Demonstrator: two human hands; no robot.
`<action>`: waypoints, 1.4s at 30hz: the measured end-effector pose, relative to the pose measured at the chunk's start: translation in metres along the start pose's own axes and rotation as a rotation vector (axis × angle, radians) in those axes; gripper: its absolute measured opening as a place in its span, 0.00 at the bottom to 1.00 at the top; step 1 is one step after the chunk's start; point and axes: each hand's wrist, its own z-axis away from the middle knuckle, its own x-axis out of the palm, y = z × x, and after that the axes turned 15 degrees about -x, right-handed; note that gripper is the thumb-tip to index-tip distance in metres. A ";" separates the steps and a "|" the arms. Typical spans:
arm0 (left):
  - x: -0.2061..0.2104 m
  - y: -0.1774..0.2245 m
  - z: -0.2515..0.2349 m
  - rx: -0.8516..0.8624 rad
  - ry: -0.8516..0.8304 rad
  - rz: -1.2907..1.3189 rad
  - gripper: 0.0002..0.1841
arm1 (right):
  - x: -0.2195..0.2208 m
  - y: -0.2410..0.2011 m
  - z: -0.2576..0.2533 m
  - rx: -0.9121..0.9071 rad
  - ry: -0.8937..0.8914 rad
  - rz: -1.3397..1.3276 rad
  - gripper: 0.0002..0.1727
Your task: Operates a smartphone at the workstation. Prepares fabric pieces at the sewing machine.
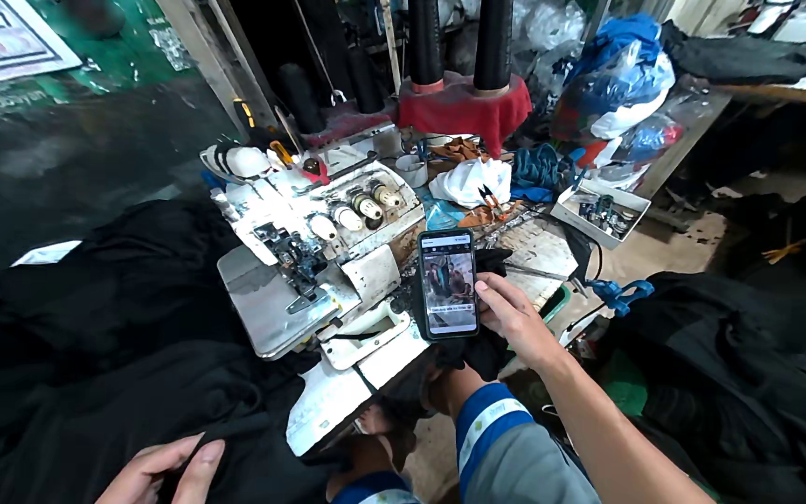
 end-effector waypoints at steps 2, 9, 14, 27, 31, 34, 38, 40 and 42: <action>0.000 0.000 0.000 -0.004 0.001 0.008 0.06 | 0.000 0.000 0.000 0.001 -0.003 -0.002 0.26; 0.001 0.001 0.000 -0.005 0.001 0.014 0.06 | 0.000 -0.002 0.000 -0.008 -0.015 -0.007 0.23; 0.001 0.000 0.000 -0.005 0.004 0.016 0.06 | 0.000 0.001 -0.002 -0.095 -0.050 -0.021 0.20; 0.000 -0.001 0.000 0.003 -0.003 0.010 0.06 | 0.002 -0.004 -0.002 -0.097 -0.066 0.031 0.30; 0.000 -0.001 0.000 0.004 -0.003 0.001 0.06 | 0.002 -0.003 -0.002 -0.089 -0.071 0.034 0.31; -0.001 -0.002 0.000 0.008 0.000 0.000 0.06 | 0.002 -0.005 -0.002 -0.094 -0.073 0.032 0.31; -0.001 -0.003 0.000 0.011 0.002 -0.005 0.05 | 0.002 -0.004 -0.002 -0.102 -0.080 0.029 0.32; -0.001 -0.002 0.000 0.011 0.004 -0.007 0.05 | 0.002 -0.005 -0.003 -0.097 -0.079 0.034 0.33; -0.001 -0.002 0.000 0.008 0.006 -0.007 0.05 | 0.002 -0.004 -0.003 -0.098 -0.079 0.040 0.33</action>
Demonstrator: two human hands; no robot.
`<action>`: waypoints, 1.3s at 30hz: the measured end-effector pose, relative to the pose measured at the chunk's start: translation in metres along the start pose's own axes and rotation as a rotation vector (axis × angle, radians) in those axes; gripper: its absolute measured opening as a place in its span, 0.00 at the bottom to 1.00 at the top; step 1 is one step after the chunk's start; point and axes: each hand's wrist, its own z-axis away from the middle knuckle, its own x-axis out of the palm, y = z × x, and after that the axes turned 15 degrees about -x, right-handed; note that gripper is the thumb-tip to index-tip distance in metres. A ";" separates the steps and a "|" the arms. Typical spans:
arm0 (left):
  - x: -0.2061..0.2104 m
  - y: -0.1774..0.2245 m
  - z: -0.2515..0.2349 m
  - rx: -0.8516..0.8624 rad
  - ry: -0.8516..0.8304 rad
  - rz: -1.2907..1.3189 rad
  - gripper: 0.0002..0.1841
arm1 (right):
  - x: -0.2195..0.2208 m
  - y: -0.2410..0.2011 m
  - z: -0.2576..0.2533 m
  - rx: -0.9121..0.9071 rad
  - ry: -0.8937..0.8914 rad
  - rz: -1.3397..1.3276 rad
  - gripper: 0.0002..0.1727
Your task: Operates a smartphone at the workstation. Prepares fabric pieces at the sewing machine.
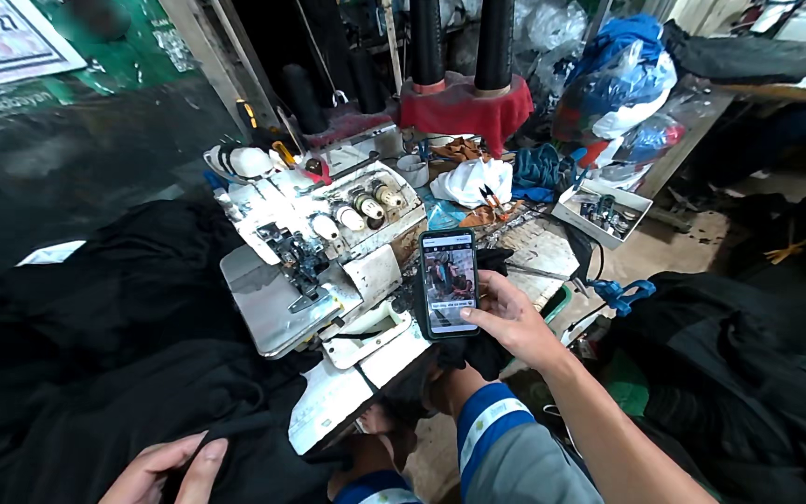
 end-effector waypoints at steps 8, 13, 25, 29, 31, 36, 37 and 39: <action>0.000 0.001 0.000 -0.009 -0.004 0.007 0.06 | 0.000 -0.001 0.000 -0.008 -0.004 -0.006 0.33; 0.000 0.001 0.000 -0.009 -0.006 0.003 0.05 | 0.000 -0.002 0.000 -0.006 -0.001 0.000 0.33; 0.002 0.004 0.000 -0.011 -0.005 0.008 0.05 | 0.000 -0.001 0.001 -0.013 0.001 -0.003 0.34; 0.001 0.002 0.000 -0.006 -0.006 0.006 0.06 | -0.001 0.000 0.001 -0.016 0.002 0.003 0.34; 0.001 0.002 0.000 -0.006 -0.008 0.004 0.06 | -0.001 -0.001 0.001 -0.014 0.000 0.009 0.34; 0.002 0.003 0.000 -0.012 -0.001 0.004 0.05 | 0.000 -0.001 0.000 -0.015 0.003 0.003 0.34; 0.001 0.003 0.000 -0.013 -0.001 0.007 0.05 | -0.001 -0.001 0.000 -0.014 0.003 0.006 0.34; 0.001 0.003 0.000 -0.016 -0.004 0.014 0.05 | -0.001 -0.001 0.000 -0.014 0.003 0.009 0.34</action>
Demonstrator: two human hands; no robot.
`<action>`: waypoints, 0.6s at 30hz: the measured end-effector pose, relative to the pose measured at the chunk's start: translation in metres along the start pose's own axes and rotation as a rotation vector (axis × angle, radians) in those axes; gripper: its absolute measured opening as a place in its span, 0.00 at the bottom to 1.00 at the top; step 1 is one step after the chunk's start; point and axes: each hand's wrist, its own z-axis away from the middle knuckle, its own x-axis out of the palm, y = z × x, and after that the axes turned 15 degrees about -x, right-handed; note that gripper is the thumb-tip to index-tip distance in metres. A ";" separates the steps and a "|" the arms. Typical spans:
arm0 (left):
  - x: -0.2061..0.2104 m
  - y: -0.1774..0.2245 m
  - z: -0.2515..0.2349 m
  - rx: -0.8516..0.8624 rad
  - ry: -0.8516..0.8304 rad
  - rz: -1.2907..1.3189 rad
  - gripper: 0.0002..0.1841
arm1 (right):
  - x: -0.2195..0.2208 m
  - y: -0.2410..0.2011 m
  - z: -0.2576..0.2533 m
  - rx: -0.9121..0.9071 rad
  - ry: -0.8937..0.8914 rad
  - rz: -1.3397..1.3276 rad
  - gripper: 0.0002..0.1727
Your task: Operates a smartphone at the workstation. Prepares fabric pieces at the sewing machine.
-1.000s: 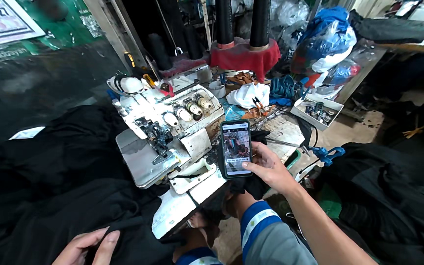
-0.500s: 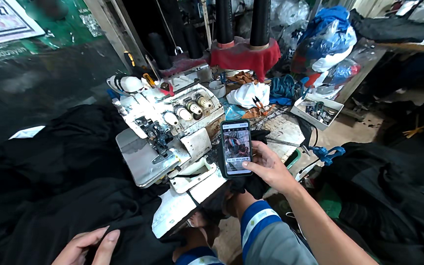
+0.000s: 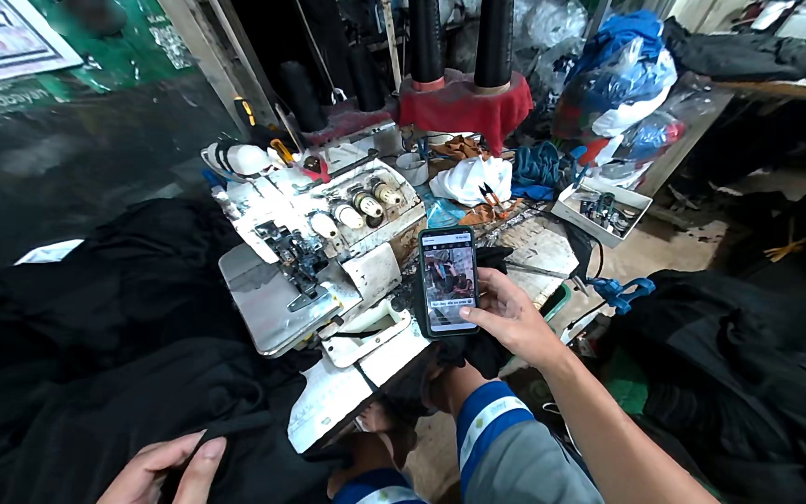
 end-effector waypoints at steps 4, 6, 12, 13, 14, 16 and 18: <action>0.000 -0.001 0.001 0.002 0.001 -0.005 0.05 | 0.000 -0.001 0.000 -0.005 0.000 -0.003 0.34; 0.000 -0.001 0.001 0.007 0.005 -0.005 0.05 | 0.000 -0.001 0.000 -0.004 -0.002 -0.001 0.33; 0.000 -0.003 0.000 0.009 0.001 -0.003 0.06 | 0.000 -0.001 0.000 0.004 -0.003 -0.007 0.34; -0.001 -0.003 0.000 0.011 -0.001 -0.003 0.06 | 0.000 -0.001 0.000 0.006 -0.002 -0.006 0.34; -0.001 -0.003 0.000 0.012 -0.002 -0.005 0.06 | 0.000 -0.001 0.000 0.009 -0.002 -0.006 0.34; -0.001 -0.003 -0.001 0.012 -0.002 -0.005 0.06 | 0.000 -0.002 0.000 0.009 0.001 -0.008 0.34; -0.001 -0.003 0.000 0.010 -0.002 -0.004 0.06 | 0.000 -0.002 0.000 0.005 -0.001 -0.006 0.34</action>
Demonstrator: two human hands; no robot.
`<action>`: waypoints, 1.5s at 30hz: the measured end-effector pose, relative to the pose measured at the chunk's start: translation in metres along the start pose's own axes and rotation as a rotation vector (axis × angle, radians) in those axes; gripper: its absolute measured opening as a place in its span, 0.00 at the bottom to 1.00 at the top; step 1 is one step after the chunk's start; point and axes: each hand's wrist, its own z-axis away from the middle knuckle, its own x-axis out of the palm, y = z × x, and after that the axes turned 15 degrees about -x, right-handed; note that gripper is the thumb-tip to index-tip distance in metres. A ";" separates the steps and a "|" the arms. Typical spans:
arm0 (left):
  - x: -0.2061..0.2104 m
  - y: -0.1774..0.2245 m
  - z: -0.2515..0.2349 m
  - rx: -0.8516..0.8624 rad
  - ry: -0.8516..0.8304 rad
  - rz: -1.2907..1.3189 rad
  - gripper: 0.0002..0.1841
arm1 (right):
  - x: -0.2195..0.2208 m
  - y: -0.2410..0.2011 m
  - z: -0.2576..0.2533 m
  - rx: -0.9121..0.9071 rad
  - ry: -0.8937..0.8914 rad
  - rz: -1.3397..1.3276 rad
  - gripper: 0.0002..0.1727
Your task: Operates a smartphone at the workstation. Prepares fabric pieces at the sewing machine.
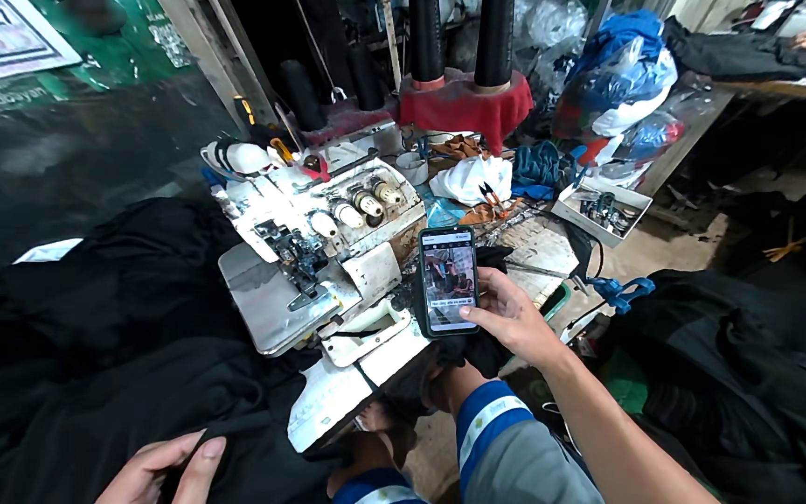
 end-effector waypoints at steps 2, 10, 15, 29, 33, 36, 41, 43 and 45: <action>0.000 0.000 0.000 0.001 -0.001 -0.001 0.06 | 0.000 0.001 0.000 0.002 0.001 0.001 0.34; 0.001 0.002 0.000 -0.003 -0.001 0.022 0.06 | 0.000 0.000 0.000 0.009 0.005 0.005 0.34; 0.000 0.000 0.000 0.000 -0.002 0.025 0.05 | 0.000 0.000 0.000 -0.001 0.000 0.001 0.34; 0.001 0.005 0.001 -0.007 -0.003 0.027 0.06 | 0.000 0.000 0.001 -0.013 -0.012 0.000 0.34; 0.001 0.005 0.001 -0.009 -0.006 0.025 0.05 | -0.001 0.001 0.000 -0.016 -0.015 0.001 0.34; 0.001 0.005 0.001 -0.009 -0.002 0.031 0.05 | -0.001 0.001 0.001 -0.020 -0.017 0.005 0.34; 0.001 0.006 0.002 -0.016 -0.002 0.035 0.06 | -0.001 0.000 0.000 -0.019 -0.019 0.000 0.34; 0.001 0.005 0.002 -0.012 -0.003 0.031 0.06 | -0.001 0.000 0.001 -0.016 -0.017 -0.004 0.34; 0.001 0.005 0.002 -0.010 -0.001 0.028 0.06 | -0.001 0.000 0.001 -0.016 -0.019 -0.004 0.34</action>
